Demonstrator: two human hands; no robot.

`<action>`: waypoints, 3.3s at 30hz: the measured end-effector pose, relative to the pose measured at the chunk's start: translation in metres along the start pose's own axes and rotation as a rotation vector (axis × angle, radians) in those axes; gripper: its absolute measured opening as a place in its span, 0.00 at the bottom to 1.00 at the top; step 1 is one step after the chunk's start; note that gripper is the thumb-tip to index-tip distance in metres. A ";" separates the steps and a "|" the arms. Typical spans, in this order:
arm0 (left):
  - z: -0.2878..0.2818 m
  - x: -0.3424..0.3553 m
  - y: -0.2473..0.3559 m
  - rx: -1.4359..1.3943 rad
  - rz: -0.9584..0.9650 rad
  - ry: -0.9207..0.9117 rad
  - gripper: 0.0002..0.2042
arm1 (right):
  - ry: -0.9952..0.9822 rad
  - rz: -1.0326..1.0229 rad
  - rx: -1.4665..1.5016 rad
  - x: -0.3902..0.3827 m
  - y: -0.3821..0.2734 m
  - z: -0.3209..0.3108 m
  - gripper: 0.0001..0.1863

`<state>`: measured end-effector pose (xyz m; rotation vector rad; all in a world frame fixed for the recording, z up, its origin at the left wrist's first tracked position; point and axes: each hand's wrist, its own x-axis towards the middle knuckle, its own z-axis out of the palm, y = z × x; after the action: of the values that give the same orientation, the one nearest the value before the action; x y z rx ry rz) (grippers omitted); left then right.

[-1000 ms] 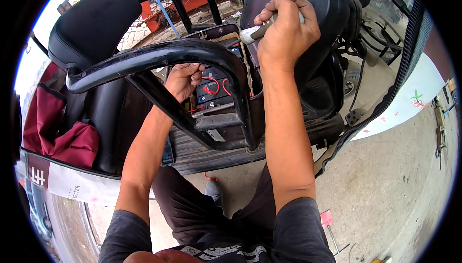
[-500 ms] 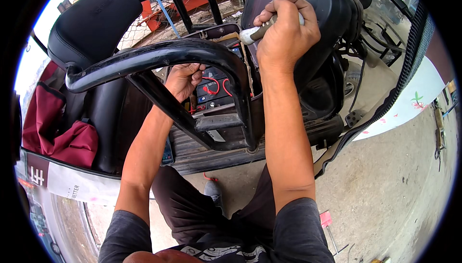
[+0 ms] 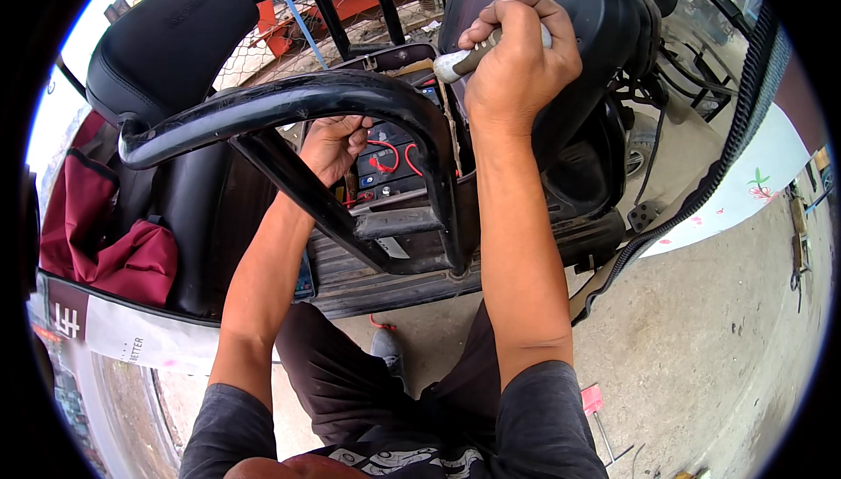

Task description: The person works on a vehicle's battery compartment, using a tool to tighten or loosen connections on the battery terminals. They repeatedly adjust the wires and components within the compartment.

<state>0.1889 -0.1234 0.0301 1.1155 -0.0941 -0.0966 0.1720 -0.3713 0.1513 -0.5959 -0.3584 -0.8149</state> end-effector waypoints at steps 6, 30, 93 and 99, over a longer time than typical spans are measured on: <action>0.000 0.000 0.000 -0.013 -0.007 -0.005 0.06 | -0.008 -0.005 -0.008 0.000 0.001 0.000 0.09; 0.004 0.000 0.001 0.156 0.024 -0.036 0.05 | -0.110 0.144 -0.045 0.007 0.013 -0.010 0.09; -0.005 -0.004 -0.003 1.076 0.203 -0.287 0.02 | -0.193 0.049 -0.788 0.013 0.047 -0.056 0.14; -0.004 -0.002 -0.005 1.082 0.211 -0.284 0.03 | -0.175 0.034 -0.799 0.012 0.046 -0.053 0.14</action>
<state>0.1869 -0.1220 0.0241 2.1568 -0.5659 -0.0055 0.2190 -0.3867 0.0995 -1.4208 -0.1672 -0.8655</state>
